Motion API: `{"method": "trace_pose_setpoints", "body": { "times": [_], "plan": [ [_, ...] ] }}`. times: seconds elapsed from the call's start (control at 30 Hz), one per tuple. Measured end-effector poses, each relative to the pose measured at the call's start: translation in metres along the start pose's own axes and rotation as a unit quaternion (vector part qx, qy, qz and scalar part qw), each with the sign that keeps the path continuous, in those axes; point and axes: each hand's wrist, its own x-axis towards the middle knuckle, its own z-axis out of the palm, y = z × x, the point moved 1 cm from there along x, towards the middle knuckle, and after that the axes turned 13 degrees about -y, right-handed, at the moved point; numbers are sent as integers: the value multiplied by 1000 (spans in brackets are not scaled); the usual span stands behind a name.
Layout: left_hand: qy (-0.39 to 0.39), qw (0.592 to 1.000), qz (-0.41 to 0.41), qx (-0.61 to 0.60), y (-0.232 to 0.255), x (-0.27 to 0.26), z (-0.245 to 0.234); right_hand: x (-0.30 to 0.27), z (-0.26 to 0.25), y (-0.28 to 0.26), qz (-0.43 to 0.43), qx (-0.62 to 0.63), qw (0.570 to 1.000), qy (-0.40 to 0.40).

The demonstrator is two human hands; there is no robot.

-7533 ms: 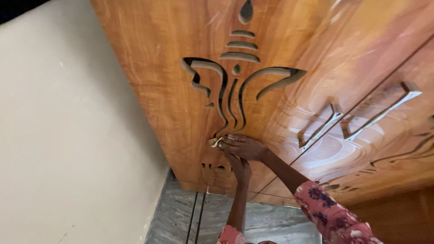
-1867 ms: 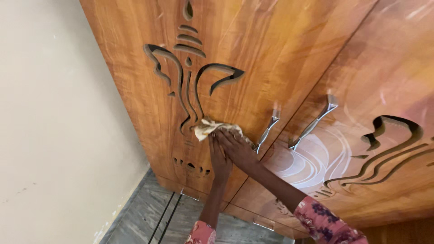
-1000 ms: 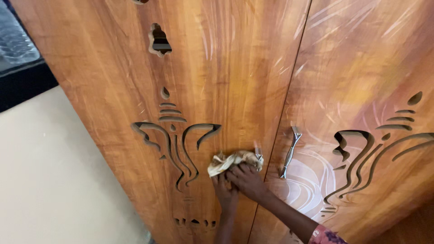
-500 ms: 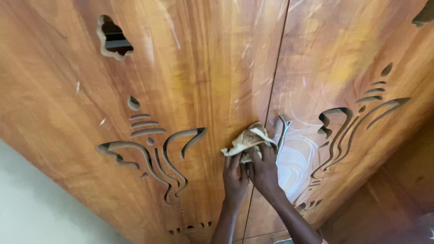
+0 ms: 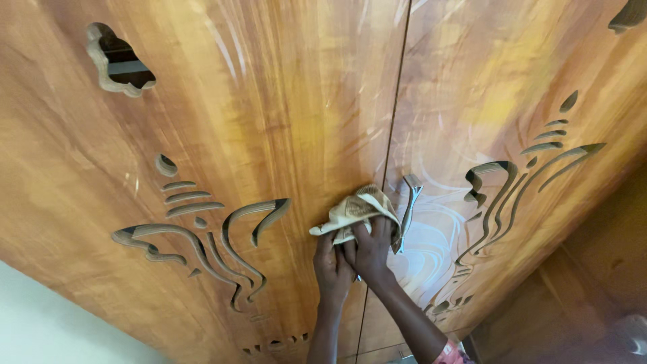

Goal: The person wipes the surface of a wooden cabinet with a cloth, moving across the carved designs and handles. The person continues wiping different sections of the cabinet doors throughout the clip.

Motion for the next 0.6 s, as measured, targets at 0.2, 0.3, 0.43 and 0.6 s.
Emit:
{"method": "trace_pose_setpoints", "body": {
  "times": [0.2, 0.3, 0.43, 0.6],
  "plan": [
    [6, 1000, 20, -15, -38, -33, 8, -45, 40, 23, -53, 23, 995, 75],
    [-15, 998, 19, -54, -28, -39, 8, -48, 41, 25, -47, 68, 994, 65],
    [-18, 980, -90, -178, 8, -20, 7, -17, 24, 19, 29, 138, 990, 27],
    [-23, 996, 9, -81, 40, 13, 11, 13, 3, 13, 4, 162, 986, 26]
  ]
}}
